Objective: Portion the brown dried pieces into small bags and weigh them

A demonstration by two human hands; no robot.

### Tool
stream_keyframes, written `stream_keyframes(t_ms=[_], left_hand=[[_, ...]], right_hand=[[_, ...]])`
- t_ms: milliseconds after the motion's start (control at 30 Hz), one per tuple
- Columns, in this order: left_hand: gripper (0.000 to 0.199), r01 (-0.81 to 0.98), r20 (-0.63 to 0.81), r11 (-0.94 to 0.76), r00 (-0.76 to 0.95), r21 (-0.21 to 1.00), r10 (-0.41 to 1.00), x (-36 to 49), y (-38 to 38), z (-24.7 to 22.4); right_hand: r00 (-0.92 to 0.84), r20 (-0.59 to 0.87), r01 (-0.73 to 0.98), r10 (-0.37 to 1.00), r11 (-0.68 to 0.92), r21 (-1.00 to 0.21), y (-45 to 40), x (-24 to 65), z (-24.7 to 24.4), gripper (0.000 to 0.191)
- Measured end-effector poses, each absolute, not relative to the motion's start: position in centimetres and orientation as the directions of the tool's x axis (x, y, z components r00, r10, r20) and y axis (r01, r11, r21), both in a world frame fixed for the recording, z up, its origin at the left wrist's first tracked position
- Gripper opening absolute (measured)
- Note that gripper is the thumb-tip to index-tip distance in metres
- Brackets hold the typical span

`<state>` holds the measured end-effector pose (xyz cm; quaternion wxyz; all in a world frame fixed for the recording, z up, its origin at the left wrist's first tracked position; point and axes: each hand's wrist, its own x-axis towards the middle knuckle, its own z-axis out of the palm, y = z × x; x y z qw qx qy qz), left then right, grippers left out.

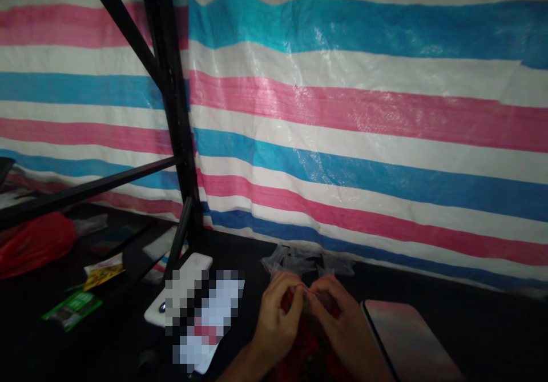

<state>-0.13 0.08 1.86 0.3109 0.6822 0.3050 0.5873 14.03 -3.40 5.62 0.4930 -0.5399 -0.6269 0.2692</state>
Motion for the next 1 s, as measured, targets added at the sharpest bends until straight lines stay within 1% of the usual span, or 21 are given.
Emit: stream_keyframes(t_ms=[100,167,300,367,433,500,567,633,700,767,800,833,900,1000], left_hand=[[0.023,0.049,0.578,-0.585,0.105,0.810,0.809,0.0,0.0,1.7],[0.024,0.042,0.552,-0.556,0.077,0.830,0.830,0.1,0.1,1.6],[0.026,0.022,0.519,-0.519,0.016,0.854,0.855,0.1,0.1,1.4],[0.023,0.033,0.540,-0.542,0.051,0.840,0.840,0.1,-0.1,1.3],[0.020,0.066,0.578,-0.587,0.113,0.807,0.808,0.2,-0.4,1.4],[0.019,0.098,0.612,-0.628,0.149,0.772,0.776,0.2,-0.7,1.5],[0.020,0.110,0.632,-0.644,0.129,0.757,0.764,0.2,-0.7,1.8],[0.022,0.131,0.621,-0.622,0.050,0.772,0.782,-0.3,-0.4,2.4],[0.026,0.194,0.556,-0.538,-0.049,0.820,0.830,-1.3,0.6,3.4],[0.029,0.319,0.450,-0.398,-0.108,0.860,0.886,-2.9,2.1,4.7],[0.030,0.432,0.383,-0.307,-0.098,0.848,0.919,-3.9,3.1,5.3],[0.029,0.578,0.292,-0.204,-0.063,0.791,0.954,-4.8,4.2,5.9],[0.023,0.665,0.218,-0.124,-0.060,0.737,0.974,-6.6,6.3,6.7],[0.022,0.763,0.133,-0.010,-0.100,0.646,0.986,-8.2,9.0,7.0]], right_hand=[[0.078,0.314,0.392,0.946,0.261,-0.882,-3.3,14.1,5.5,0.022],[0.108,0.288,0.362,0.951,0.232,-0.903,-3.2,14.1,5.2,0.022],[0.171,0.251,0.339,0.953,0.182,-0.923,-3.1,14.3,4.6,0.028],[0.201,0.287,0.357,0.937,0.203,-0.912,-3.2,14.5,4.5,0.032],[0.218,0.355,0.389,0.909,0.252,-0.886,-3.4,14.8,4.5,0.034],[0.194,0.408,0.418,0.892,0.300,-0.857,-3.5,15.0,4.6,0.034],[0.137,0.444,0.426,0.885,0.352,-0.833,-3.5,15.1,4.7,0.031],[0.115,0.484,0.434,0.868,0.394,-0.810,-3.3,15.2,4.6,0.023],[0.155,0.524,0.465,0.838,0.406,-0.787,-3.0,15.3,4.4,0.021],[0.199,0.544,0.506,0.815,0.390,-0.769,-2.7,15.6,4.2,0.025],[0.208,0.553,0.523,0.807,0.386,-0.760,-2.6,15.7,4.1,0.025],[0.208,0.563,0.538,0.800,0.388,-0.748,-2.4,15.9,4.0,0.024],[0.194,0.586,0.572,0.787,0.395,-0.719,-2.3,16.3,3.9,0.022],[0.153,0.601,0.630,0.785,0.390,-0.671,-2.1,16.6,3.9,0.022]])
